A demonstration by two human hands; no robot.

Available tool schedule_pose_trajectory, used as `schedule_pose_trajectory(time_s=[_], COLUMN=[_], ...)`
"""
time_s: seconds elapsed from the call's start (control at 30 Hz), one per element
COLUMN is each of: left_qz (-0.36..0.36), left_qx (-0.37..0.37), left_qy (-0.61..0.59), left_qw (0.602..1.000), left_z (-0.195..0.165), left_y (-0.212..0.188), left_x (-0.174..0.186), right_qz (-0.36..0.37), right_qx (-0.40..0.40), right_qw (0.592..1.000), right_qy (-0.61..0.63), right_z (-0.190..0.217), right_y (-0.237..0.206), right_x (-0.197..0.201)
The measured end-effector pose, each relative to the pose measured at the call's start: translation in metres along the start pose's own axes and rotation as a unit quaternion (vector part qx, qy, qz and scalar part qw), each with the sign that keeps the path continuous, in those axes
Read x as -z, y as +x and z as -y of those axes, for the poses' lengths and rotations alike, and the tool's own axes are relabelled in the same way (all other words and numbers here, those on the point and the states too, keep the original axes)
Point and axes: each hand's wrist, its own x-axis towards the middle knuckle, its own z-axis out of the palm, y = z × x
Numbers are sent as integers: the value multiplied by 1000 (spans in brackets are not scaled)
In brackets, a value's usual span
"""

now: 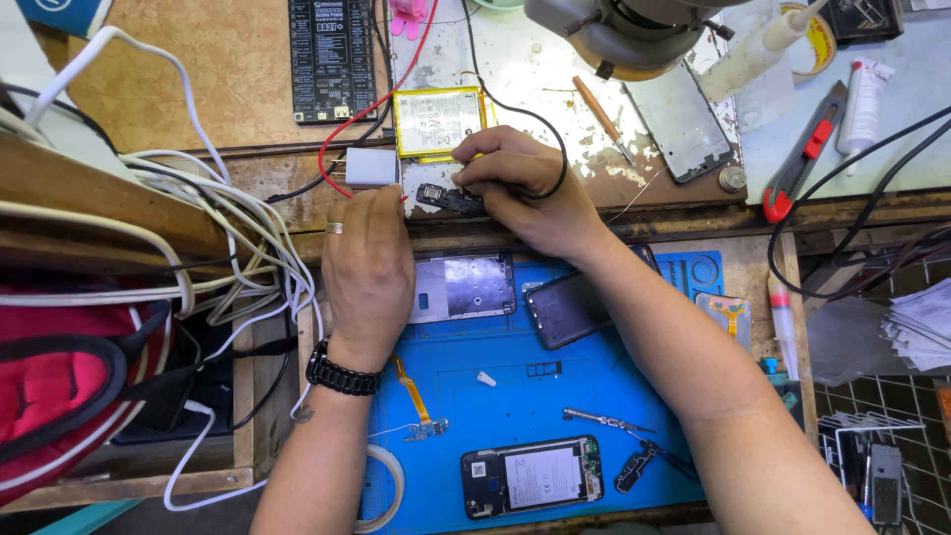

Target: The person uses a soldering iron to work on a small electronic component, likely a charging port, held in their hands. They then open a drawer and retrieve a small plastic container filled with various electronic parts.

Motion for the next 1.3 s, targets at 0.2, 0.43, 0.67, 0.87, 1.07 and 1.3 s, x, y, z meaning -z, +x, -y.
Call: schedule_pose_trajectory(time_s=[0.2,0.43,0.67,0.87,1.07,1.3], left_qz=[-19,-24,-5,13,58,29], left_qx=[33,43,65,16,34,19], left_qy=[-38,-77,-124,9,132,-36], left_qw=[999,996,990,1000,989,999], left_z=[7,8,12,30,16,-2], left_y=[3,8,9,8,1,3], left_x=[14,27,30,40,46,40], right_qz=[19,41,21,59,15,-94], right_qx=[2,-4,39,33,52,-178], right_qw=[1000,992,985,987,998,965], right_qy=[-15,-116,-165,-147,-29,168], right_z=[2,10,11,12,1,5], right_y=[6,14,12,11,7,-18], right_x=[-4,-15,-23,-19,-14,9])
